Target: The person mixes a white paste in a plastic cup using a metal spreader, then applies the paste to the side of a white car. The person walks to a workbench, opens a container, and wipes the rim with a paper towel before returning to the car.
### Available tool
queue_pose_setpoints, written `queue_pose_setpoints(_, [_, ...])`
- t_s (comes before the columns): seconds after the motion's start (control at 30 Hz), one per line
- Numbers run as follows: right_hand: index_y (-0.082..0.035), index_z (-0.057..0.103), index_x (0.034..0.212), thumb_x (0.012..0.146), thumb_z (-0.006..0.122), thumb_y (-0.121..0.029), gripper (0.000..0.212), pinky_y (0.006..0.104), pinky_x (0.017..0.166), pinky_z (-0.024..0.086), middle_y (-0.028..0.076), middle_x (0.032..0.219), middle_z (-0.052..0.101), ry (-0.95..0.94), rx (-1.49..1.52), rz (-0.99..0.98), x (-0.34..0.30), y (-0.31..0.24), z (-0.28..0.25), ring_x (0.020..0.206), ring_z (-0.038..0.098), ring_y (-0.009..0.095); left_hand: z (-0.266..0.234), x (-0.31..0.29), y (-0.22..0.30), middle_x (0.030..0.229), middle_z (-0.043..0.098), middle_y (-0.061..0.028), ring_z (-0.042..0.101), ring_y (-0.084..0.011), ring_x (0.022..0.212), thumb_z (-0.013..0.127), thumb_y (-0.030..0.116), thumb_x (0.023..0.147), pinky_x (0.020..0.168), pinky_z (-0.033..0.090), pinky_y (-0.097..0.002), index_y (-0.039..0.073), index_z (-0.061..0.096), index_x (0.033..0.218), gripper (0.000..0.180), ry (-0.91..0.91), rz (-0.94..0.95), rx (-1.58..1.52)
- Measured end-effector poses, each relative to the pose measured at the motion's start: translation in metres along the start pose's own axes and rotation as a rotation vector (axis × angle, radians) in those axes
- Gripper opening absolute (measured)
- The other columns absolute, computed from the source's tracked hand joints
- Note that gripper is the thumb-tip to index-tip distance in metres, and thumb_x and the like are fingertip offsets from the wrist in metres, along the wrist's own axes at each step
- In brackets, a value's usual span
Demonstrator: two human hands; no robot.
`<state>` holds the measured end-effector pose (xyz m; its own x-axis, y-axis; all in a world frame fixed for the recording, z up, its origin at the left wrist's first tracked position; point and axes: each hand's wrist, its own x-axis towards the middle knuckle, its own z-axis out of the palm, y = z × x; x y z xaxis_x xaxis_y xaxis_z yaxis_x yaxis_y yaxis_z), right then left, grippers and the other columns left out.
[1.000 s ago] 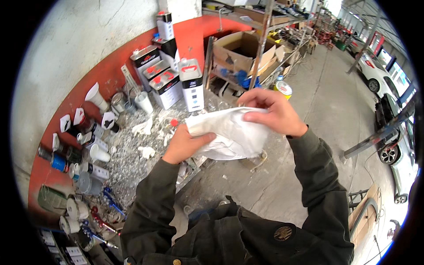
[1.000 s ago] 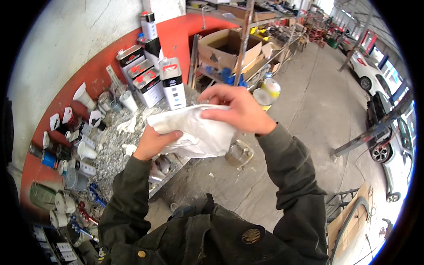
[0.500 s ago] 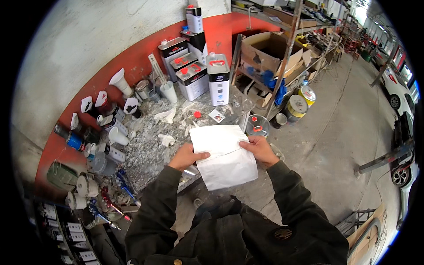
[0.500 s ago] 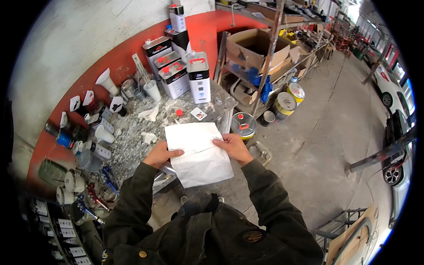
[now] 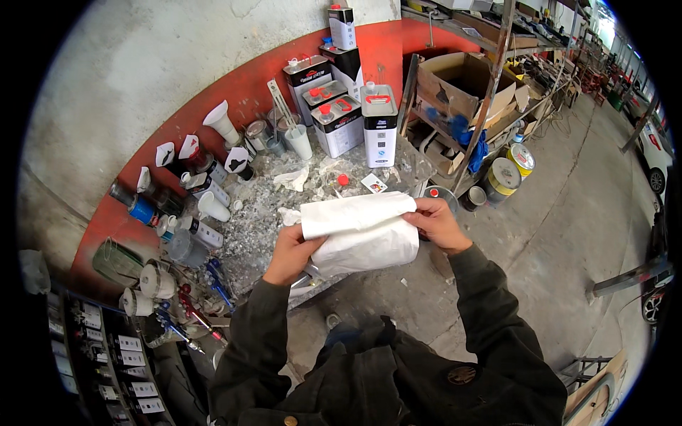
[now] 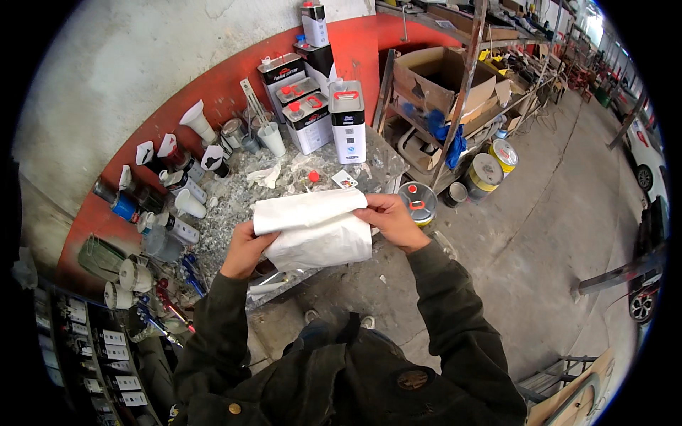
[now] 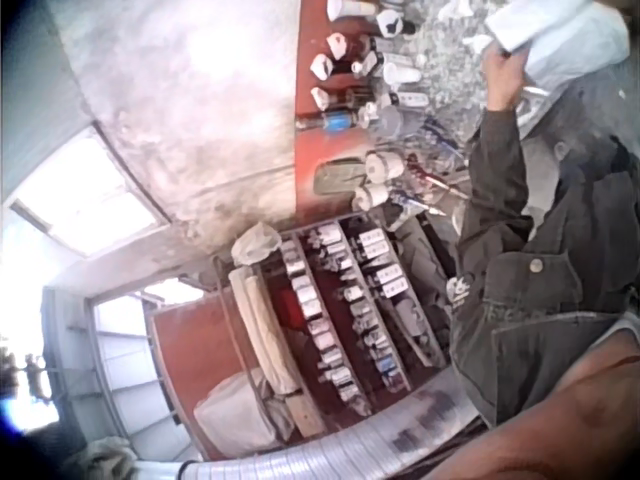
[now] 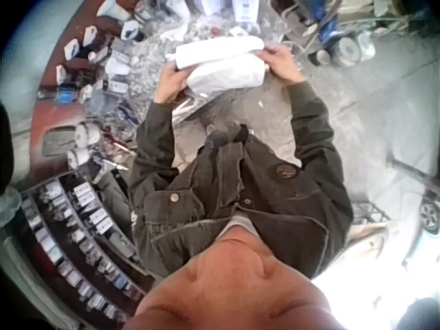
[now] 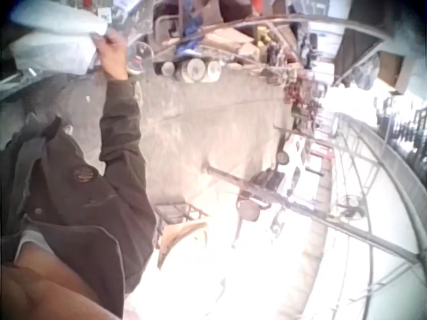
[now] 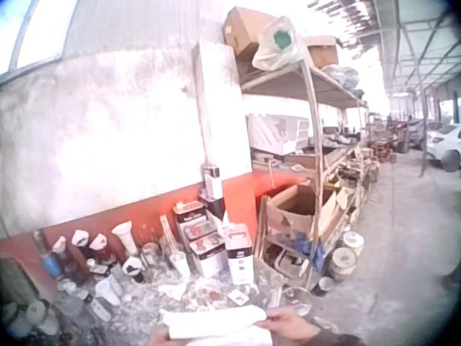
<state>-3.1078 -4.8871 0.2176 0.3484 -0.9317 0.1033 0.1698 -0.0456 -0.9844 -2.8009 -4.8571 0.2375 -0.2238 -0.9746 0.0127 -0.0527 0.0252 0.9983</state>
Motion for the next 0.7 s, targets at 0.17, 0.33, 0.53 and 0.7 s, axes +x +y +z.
queue_pose_setpoints(0.17, [0.002, 0.069, 0.103, 0.087, 0.060, 0.003, 0.018, 0.0259, 0.081, 0.048, 0.006, 0.101, 0.070, -0.068, -0.047, -0.316, 0.013, -0.020, -0.002, 0.093, 0.062, 0.012, -0.002, -0.008, 0.039, 0.099, 0.069, -0.0041, 0.063, -0.0115, 0.089, 0.061, 0.002, 0.087, 0.077, 0.050, -0.0257, -0.003, 0.067, 0.105, 0.020, 0.046, 0.372, 0.201])
queue_pose_setpoints(0.33, [0.002, 0.070, 0.088, 0.079, 0.049, 0.016, 0.026, 0.0270, 0.085, 0.045, 0.008, 0.101, 0.067, -0.013, -0.010, -0.347, 0.028, -0.033, 0.006, 0.097, 0.061, 0.014, 0.010, -0.003, 0.060, 0.098, 0.068, -0.0085, 0.065, -0.0126, 0.083, 0.065, -0.004, 0.084, 0.074, 0.052, -0.0257, -0.001, 0.063, 0.112, 0.028, 0.221, 0.460, -0.032])
queue_pose_setpoints(0.53, [-0.002, 0.065, 0.069, 0.066, 0.040, 0.020, 0.033, 0.0261, 0.081, 0.044, 0.008, 0.099, 0.064, -0.106, -0.153, -0.490, 0.045, -0.057, 0.010, 0.091, 0.060, 0.017, -0.005, 0.011, 0.061, 0.097, 0.066, -0.0055, 0.063, -0.0102, 0.086, 0.059, -0.005, 0.087, 0.075, 0.051, -0.0229, -0.002, 0.057, 0.115, 0.029, 0.282, 0.316, -0.106])
queue_pose_setpoints(0.7, [-0.001, 0.065, 0.071, 0.067, 0.039, 0.020, 0.034, 0.0262, 0.081, 0.045, 0.009, 0.100, 0.064, -0.077, -0.239, -0.521, 0.064, -0.058, 0.015, 0.091, 0.060, 0.017, -0.007, 0.010, 0.070, 0.108, 0.063, -0.0085, 0.064, -0.0143, 0.092, 0.051, 0.007, 0.094, 0.079, 0.052, -0.0258, -0.001, 0.055, 0.120, 0.028, 0.281, 0.121, -0.486])
